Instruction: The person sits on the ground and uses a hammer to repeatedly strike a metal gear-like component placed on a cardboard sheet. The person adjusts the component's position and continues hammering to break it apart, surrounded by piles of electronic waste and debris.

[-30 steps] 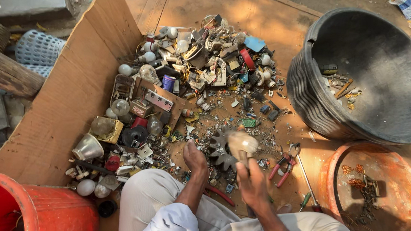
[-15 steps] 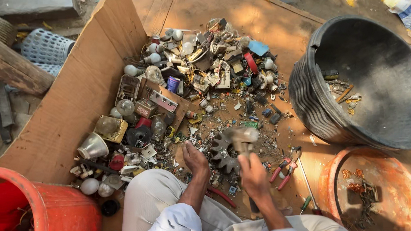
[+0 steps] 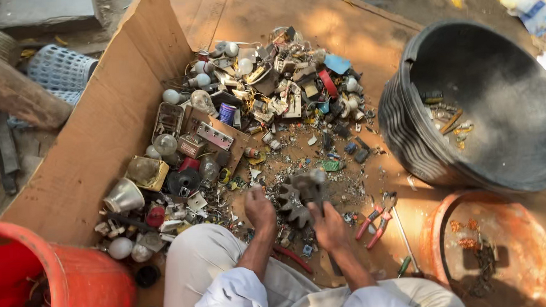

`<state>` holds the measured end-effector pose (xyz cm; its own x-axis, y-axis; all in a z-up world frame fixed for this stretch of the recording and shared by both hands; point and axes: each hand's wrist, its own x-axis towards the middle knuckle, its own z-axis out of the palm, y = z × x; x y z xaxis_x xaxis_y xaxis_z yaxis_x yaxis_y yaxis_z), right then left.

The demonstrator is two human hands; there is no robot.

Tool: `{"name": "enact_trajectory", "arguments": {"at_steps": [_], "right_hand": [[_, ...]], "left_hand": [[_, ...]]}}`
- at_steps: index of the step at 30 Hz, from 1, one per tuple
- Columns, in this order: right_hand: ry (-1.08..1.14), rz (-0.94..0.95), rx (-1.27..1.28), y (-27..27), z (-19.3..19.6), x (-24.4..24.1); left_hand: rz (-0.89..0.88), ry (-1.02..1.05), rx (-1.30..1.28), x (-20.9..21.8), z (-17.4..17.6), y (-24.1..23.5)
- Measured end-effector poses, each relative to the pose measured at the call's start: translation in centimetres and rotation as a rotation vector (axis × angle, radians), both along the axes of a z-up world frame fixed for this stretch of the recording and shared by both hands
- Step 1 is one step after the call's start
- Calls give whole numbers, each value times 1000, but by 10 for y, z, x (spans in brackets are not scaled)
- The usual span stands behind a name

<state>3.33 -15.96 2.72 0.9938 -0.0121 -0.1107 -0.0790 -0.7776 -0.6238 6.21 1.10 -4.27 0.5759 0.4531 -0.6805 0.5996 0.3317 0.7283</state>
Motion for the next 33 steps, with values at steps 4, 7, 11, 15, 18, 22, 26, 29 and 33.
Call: {"name": "enact_trajectory", "arguments": {"at_steps": [4,7,11,15,18,22,26,29,33], "right_hand": [[285,-349,490,-12,17,-14],[481,-451,787,-21,16,-30],[604,-565,773,-21,-16,-45],[401,-348,277,-14,-37,-42],[-134,-248,-142,-10,-25,-49],[-26,-204,498,1,2,-54],[-97,-118,427,14,25,-59],[-242,39,222,12,39,-74],[-507,165,102,14,46,-93]], "left_hand": [[-456,-346,626,-1,7,-12],[-723,-444,918,-3,10,-23],[-667,-451,913,-5,6,-19],[-501,-377,471,-2,9,-9],[-463,-398,-9,-7,16,-7],[-650,-530,44,-37,23,-12],[-739,-805,313,-64,31,-17],[-829,-983,618,-72,27,-9],[-609,-525,-307,-73,24,-15]]}}
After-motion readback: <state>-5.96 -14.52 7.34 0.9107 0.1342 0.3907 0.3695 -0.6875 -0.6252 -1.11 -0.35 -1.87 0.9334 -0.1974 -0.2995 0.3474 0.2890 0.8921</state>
